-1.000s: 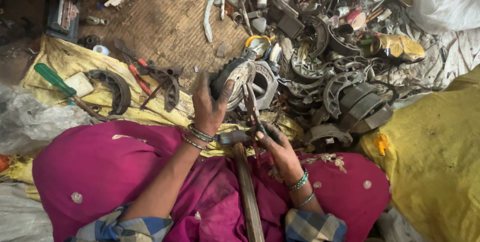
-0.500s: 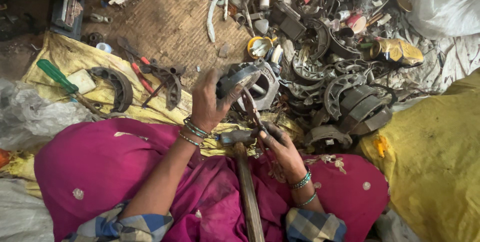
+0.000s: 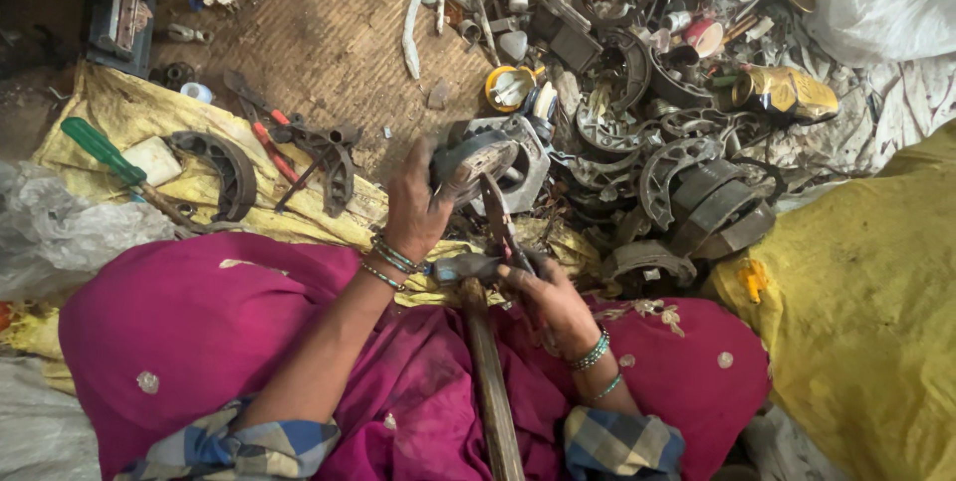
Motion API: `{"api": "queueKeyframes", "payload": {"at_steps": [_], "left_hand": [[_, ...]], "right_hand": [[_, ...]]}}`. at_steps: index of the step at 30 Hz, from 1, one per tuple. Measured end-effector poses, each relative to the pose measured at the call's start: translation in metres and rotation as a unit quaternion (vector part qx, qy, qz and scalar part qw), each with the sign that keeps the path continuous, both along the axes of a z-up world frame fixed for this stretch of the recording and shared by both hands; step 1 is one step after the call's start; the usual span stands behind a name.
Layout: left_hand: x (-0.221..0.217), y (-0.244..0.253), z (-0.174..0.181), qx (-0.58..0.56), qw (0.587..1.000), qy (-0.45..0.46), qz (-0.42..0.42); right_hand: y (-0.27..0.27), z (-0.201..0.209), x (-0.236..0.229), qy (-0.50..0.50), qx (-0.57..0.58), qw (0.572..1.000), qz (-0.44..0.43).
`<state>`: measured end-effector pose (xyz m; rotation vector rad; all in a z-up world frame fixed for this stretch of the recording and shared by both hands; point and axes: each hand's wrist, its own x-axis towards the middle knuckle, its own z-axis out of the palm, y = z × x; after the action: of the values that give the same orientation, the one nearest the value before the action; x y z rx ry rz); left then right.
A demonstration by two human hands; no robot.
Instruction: The person sits on the floor and uses a hammer and pliers to dismantle a metal component, separating parts and placing them aside. The person repeatedly strikes and pries the component to remove pieces.
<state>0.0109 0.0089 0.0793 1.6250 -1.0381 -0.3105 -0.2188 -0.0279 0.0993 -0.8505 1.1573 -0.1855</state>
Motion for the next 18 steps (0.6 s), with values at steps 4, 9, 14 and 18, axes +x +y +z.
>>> {"api": "queueKeyframes", "payload": {"at_steps": [4,9,14,18], "left_hand": [[0.0,0.0,-0.005,-0.021,0.999,0.036,-0.014],[0.005,0.0,0.001,-0.018,0.999,-0.036,0.021],[0.004,0.002,0.011,-0.042,0.995,-0.089,0.033],[0.0,0.004,0.015,-0.028,0.997,-0.066,0.025]], "right_hand": [[0.002,-0.02,-0.009,-0.135,0.059,0.989,0.003],[0.001,-0.035,-0.021,-0.151,0.053,0.987,0.035],[0.003,-0.038,-0.026,-0.176,0.033,0.983,0.049],[0.004,-0.036,-0.025,-0.123,0.002,0.99,0.073]]}}
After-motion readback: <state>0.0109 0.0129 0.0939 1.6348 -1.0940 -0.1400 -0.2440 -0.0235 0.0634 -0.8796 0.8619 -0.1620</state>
